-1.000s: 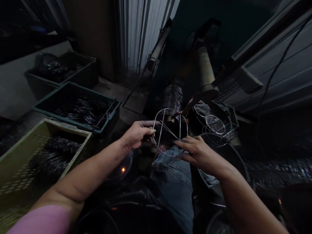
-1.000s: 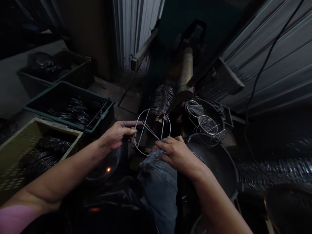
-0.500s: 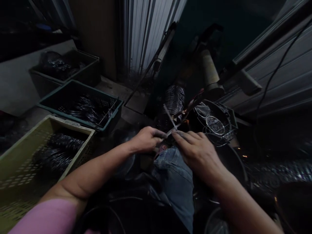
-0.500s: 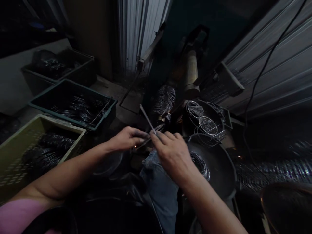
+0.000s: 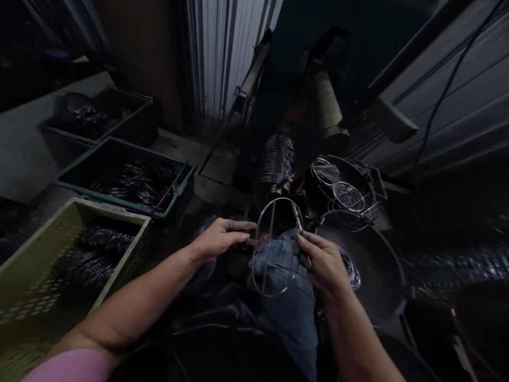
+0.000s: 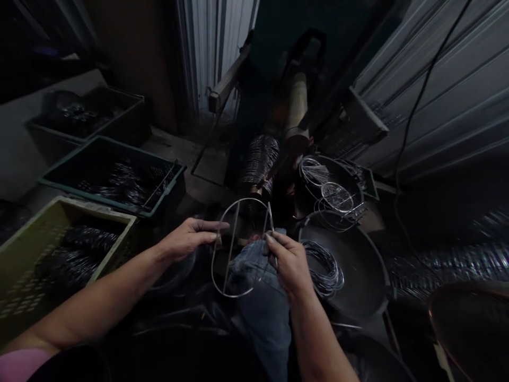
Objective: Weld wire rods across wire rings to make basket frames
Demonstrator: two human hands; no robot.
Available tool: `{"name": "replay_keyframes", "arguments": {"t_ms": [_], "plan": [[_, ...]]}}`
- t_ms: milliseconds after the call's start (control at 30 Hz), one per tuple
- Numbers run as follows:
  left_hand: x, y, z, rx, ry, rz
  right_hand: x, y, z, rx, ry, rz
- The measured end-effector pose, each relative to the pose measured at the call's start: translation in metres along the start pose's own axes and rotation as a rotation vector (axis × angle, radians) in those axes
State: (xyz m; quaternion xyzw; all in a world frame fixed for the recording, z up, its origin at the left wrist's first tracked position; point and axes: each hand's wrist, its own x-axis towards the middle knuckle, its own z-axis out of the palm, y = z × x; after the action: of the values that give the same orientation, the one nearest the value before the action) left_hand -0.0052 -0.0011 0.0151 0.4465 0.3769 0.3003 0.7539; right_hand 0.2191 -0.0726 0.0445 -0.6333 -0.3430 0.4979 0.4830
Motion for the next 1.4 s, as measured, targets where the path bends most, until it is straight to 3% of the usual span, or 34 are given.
{"name": "replay_keyframes", "arguments": {"t_ms": [67,200,333,433,567,867,1067,1300,1400], "plan": [[0.005,-0.001,0.007,-0.065,0.025,-0.028,0.009,0.009,0.006,0.122,-0.019,0.045],[0.012,0.003,0.012,-0.240,0.115,-0.026,0.020,0.014,0.009,0.164,-0.001,0.037],[0.019,0.006,0.013,-0.184,0.191,-0.006,0.029,0.011,0.006,0.110,0.046,0.040],[0.023,0.009,0.015,-0.134,0.230,-0.005,0.036,0.007,0.007,0.015,0.082,-0.045],[0.029,0.017,0.016,-0.131,0.243,0.025,0.044,-0.005,0.011,-0.004,0.087,-0.105],[0.046,0.037,0.019,-0.140,0.250,0.098,0.067,-0.031,0.013,0.038,0.186,-0.067],[0.051,0.043,0.021,-0.144,0.255,0.092,0.075,-0.042,0.014,0.079,0.177,-0.006],[0.051,0.045,0.022,-0.140,0.279,0.087,0.072,-0.033,0.012,0.208,0.119,0.017],[0.052,0.044,0.025,-0.138,0.235,0.078,0.064,-0.022,0.006,0.247,0.145,0.000]]}}
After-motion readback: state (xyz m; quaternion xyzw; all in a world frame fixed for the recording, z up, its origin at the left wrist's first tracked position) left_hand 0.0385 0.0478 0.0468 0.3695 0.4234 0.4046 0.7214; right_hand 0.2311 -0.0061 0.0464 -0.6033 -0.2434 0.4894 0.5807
